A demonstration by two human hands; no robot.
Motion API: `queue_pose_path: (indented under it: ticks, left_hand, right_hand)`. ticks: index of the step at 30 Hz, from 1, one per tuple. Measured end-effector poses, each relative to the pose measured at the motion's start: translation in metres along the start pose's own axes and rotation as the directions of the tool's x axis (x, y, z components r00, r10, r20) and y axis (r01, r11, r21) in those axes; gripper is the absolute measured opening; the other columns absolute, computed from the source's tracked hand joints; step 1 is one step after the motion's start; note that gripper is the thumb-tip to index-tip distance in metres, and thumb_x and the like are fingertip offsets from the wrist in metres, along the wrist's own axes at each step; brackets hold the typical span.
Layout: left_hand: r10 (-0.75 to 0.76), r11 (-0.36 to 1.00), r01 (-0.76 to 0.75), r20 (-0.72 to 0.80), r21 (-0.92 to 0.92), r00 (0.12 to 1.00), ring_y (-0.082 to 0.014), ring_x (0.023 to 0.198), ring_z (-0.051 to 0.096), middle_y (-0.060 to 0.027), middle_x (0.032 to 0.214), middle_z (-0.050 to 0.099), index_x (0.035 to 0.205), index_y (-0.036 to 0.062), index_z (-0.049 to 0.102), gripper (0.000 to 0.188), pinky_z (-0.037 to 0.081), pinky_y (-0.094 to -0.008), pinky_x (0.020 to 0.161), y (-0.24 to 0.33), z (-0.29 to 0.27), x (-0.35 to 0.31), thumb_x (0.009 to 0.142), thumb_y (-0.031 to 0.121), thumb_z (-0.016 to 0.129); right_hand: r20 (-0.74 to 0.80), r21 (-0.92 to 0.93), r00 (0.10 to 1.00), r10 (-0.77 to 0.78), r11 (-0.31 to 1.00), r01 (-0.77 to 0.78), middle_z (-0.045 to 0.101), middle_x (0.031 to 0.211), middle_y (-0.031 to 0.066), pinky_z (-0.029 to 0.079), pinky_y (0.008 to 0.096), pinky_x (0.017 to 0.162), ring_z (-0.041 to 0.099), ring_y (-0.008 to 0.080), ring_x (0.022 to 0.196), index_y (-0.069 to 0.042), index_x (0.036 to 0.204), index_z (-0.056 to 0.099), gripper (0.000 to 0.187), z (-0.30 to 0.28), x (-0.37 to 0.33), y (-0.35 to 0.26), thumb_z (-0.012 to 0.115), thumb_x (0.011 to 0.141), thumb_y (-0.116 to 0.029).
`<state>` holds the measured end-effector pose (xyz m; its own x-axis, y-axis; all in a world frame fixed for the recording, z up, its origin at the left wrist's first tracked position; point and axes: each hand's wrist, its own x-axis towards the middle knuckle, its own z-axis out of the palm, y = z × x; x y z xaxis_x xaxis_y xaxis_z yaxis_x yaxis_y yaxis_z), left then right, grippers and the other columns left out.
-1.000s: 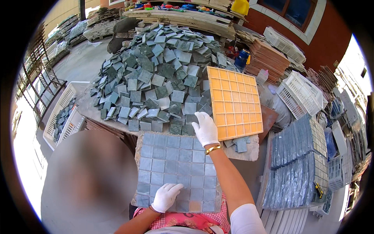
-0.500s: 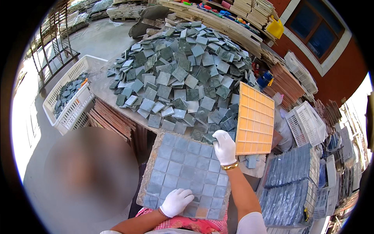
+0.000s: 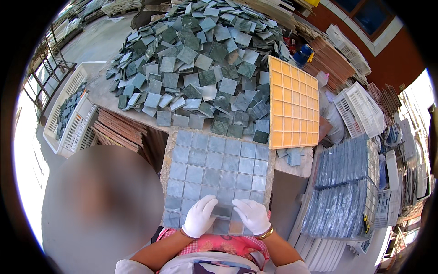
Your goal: The person places small square tiles onto a yellow grid board, arranging them one by one to fill the grid. The person then lifts the completed tile sheet and sets it aside before continuing with another grid.
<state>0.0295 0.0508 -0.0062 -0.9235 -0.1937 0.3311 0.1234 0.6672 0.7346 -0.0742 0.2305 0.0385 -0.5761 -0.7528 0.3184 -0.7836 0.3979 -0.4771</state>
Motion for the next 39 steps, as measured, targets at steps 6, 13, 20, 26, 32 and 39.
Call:
queue_pose_path:
  ticks: [6, 13, 20, 26, 32, 39]
  left_hand:
    - [-0.019, 1.000, 0.019, -0.004, -0.021, 1.000, -0.0359, 0.102, 0.059, -0.0148, 0.117, 0.058, 0.112, 0.0062, 0.056, 0.057, 0.051, -0.0419, 0.084, -0.001, 0.002, 0.003, 0.058, -0.003, 0.072]
    - [0.026, 1.000, -0.027, 0.054, 0.001, 0.998, -0.0321, 0.093, 0.059, -0.0106, 0.104, 0.059, 0.099, 0.0054, 0.059, 0.037, 0.050, -0.0413, 0.080, -0.004, 0.001, 0.007, 0.064, 0.001, 0.068]
    - [-0.045, 0.992, 0.032, 0.104, 0.118, 0.994, -0.0316, 0.093, 0.058, -0.0110, 0.109, 0.055, 0.103, 0.0051, 0.055, 0.035, 0.050, -0.0405, 0.078, 0.007, 0.000, 0.015, 0.071, 0.005, 0.068]
    - [-0.060, 0.960, 0.031, 0.099, 0.277, 0.993, -0.0337, 0.091, 0.056, -0.0142, 0.116, 0.051, 0.105, 0.0022, 0.052, 0.037, 0.050, -0.0411, 0.078, 0.011, 0.002, 0.012, 0.072, 0.008, 0.067]
    - [-0.103, 0.985, 0.090, 0.087, 0.146, 0.991, -0.0350, 0.103, 0.057, -0.0156, 0.122, 0.053, 0.109, 0.0029, 0.055, 0.040, 0.051, -0.0407, 0.081, 0.008, -0.003, 0.013, 0.073, 0.007, 0.071]
    - [-0.075, 0.996, 0.072, 0.052, 0.044, 0.996, -0.0362, 0.102, 0.060, -0.0160, 0.116, 0.058, 0.101, 0.0035, 0.062, 0.036, 0.051, -0.0406, 0.083, -0.009, -0.004, 0.015, 0.067, 0.001, 0.071]
  right_hand:
    - [0.131, 0.145, 0.991, 0.030, 0.988, -0.049, 0.066, 0.104, 0.0106, 0.053, 0.0376, 0.073, 0.065, 0.0294, 0.087, -0.010, 0.118, 0.059, 0.031, 0.012, -0.009, -0.010, 0.059, 0.087, -0.008]
    - [0.154, 0.286, 0.986, 0.065, 0.952, -0.108, 0.065, 0.107, 0.0117, 0.050, 0.0400, 0.081, 0.062, 0.0312, 0.094, -0.010, 0.123, 0.057, 0.033, 0.010, -0.013, -0.007, 0.059, 0.090, -0.012]
    - [0.154, 0.261, 0.958, 0.241, 0.925, -0.275, 0.064, 0.108, 0.0133, 0.050, 0.0395, 0.083, 0.061, 0.0326, 0.096, -0.008, 0.123, 0.057, 0.035, 0.002, -0.010, -0.012, 0.061, 0.089, -0.016]
    - [0.088, 0.223, 0.989, 0.121, 0.965, -0.138, 0.063, 0.110, 0.0114, 0.050, 0.0390, 0.082, 0.060, 0.0319, 0.094, -0.008, 0.119, 0.058, 0.035, 0.015, -0.009, -0.014, 0.064, 0.086, -0.016]
    - [0.123, 0.076, 0.988, 0.094, 0.992, -0.103, 0.061, 0.102, 0.0083, 0.049, 0.0386, 0.079, 0.059, 0.0291, 0.090, -0.009, 0.112, 0.061, 0.033, 0.017, 0.003, -0.019, 0.068, 0.081, -0.015]
    - [0.098, 0.095, 0.993, 0.071, 0.992, -0.080, 0.061, 0.099, 0.0085, 0.050, 0.0382, 0.077, 0.060, 0.0286, 0.089, -0.011, 0.109, 0.061, 0.033, 0.028, 0.012, -0.010, 0.070, 0.078, -0.013]
